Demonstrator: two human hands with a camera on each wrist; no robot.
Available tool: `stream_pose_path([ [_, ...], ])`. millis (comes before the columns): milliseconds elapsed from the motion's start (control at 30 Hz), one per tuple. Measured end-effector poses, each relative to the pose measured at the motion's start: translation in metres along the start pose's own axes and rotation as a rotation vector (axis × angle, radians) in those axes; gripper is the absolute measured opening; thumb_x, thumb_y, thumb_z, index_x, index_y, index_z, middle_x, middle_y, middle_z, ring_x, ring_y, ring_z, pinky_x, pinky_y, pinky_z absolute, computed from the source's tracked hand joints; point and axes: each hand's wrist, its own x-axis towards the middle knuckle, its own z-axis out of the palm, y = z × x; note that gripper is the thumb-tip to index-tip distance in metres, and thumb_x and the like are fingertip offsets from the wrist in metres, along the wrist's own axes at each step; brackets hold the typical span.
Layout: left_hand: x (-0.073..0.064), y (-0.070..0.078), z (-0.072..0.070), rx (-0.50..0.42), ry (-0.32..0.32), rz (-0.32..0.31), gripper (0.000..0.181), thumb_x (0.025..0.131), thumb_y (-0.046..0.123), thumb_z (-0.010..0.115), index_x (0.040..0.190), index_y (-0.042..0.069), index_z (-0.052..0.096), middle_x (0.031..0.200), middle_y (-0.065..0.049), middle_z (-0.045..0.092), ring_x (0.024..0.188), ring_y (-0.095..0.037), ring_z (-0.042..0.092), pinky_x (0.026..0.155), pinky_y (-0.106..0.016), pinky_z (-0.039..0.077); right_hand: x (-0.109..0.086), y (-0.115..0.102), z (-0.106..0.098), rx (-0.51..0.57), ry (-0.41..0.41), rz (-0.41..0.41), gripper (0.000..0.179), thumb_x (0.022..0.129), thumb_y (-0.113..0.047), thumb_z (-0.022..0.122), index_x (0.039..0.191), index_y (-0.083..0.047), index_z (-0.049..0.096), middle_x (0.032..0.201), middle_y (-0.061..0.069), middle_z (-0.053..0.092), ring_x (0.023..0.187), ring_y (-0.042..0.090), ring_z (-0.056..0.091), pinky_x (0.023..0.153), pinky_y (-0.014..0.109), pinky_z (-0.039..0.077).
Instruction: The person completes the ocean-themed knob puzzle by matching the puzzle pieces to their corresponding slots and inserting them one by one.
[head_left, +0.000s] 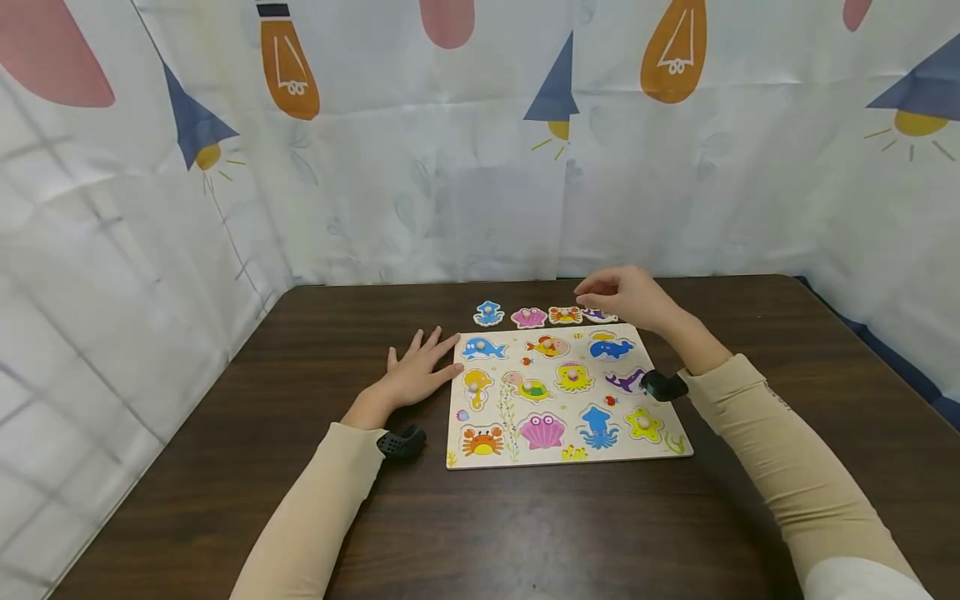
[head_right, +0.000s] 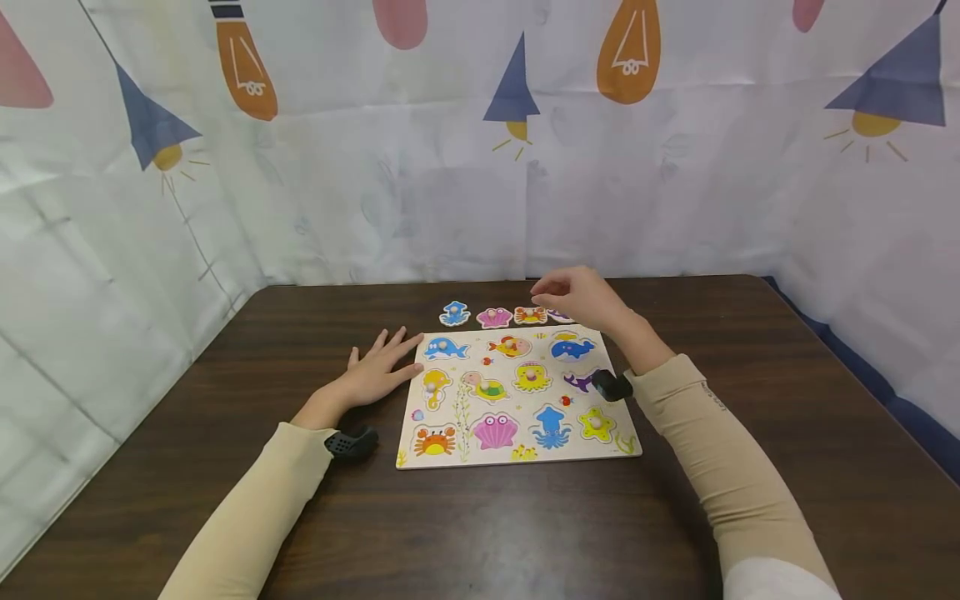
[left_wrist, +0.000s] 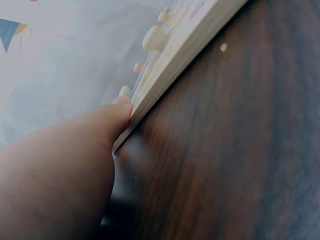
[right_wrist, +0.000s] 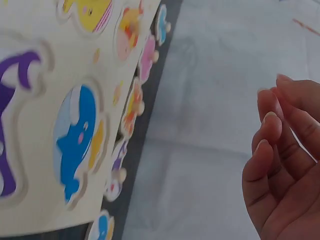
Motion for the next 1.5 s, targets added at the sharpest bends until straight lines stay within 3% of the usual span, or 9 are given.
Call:
stream_pose_path([
  [267,0.002,0.0,-0.001,-0.002,-0.003,0.002,0.072,0.106,0.054,0.047,0.166,0.023,0.023,0.171,-0.015,0.006,0.155,-0.043,-0.004,0.11,-0.077,-0.009,-0.004,0.038,-0.016,0.037,0.077,0.095,0.034,0.105,-0.027,0.063,0.127,-0.001,0.069,0.118,0.018,0.067,0.102,0.036,0.061,0.084,0.042,0.051],
  [533,0.001,0.0,-0.001,-0.006,-0.002,-0.003,0.07,0.107,0.051,0.048,0.166,0.022,0.023,0.171,-0.015,0.006,0.155,-0.042,-0.004,0.11,-0.077,-0.008,-0.004,0.076,-0.019,0.052,0.094,0.192,0.039,0.107,-0.028,0.059,0.128,0.004,0.065,0.121,0.025,0.064,0.096,0.037,0.058,0.085,0.049,0.051],
  [833,0.003,0.003,0.01,-0.003,-0.027,-0.006,0.07,0.107,0.053,0.046,0.166,0.024,0.023,0.171,-0.012,0.006,0.155,-0.04,-0.004,0.111,-0.076,-0.007,-0.011,0.119,-0.02,0.078,0.026,0.347,0.042,0.106,-0.022,0.059,0.134,0.009,0.055,0.127,0.029,0.057,0.092,0.029,0.059,0.077,0.03,0.052],
  [1100,0.001,0.002,0.007,-0.011,-0.012,-0.004,0.07,0.107,0.052,0.047,0.166,0.024,0.023,0.171,-0.013,0.006,0.155,-0.041,-0.005,0.111,-0.077,-0.008,-0.003,0.134,-0.027,0.117,-0.032,0.413,0.045,0.105,-0.016,0.06,0.137,0.013,0.05,0.118,0.026,0.058,0.086,0.021,0.059,0.072,0.021,0.053],
  [1367,0.0,0.0,0.001,-0.015,-0.005,-0.013,0.071,0.107,0.053,0.047,0.166,0.024,0.022,0.171,-0.014,0.005,0.155,-0.042,-0.006,0.11,-0.077,-0.009,0.006,0.135,-0.027,0.12,-0.053,0.407,0.042,0.105,-0.016,0.061,0.134,0.012,0.053,0.122,0.028,0.058,0.089,0.023,0.058,0.074,0.021,0.052],
  [1500,0.001,0.0,0.0,-0.006,-0.009,-0.015,0.071,0.107,0.054,0.046,0.166,0.024,0.022,0.171,-0.013,0.005,0.155,-0.04,-0.006,0.111,-0.076,-0.009,0.006,0.136,-0.028,0.118,-0.051,0.417,0.041,0.104,-0.014,0.062,0.133,0.015,0.055,0.115,0.024,0.061,0.087,0.022,0.058,0.072,0.02,0.051],
])
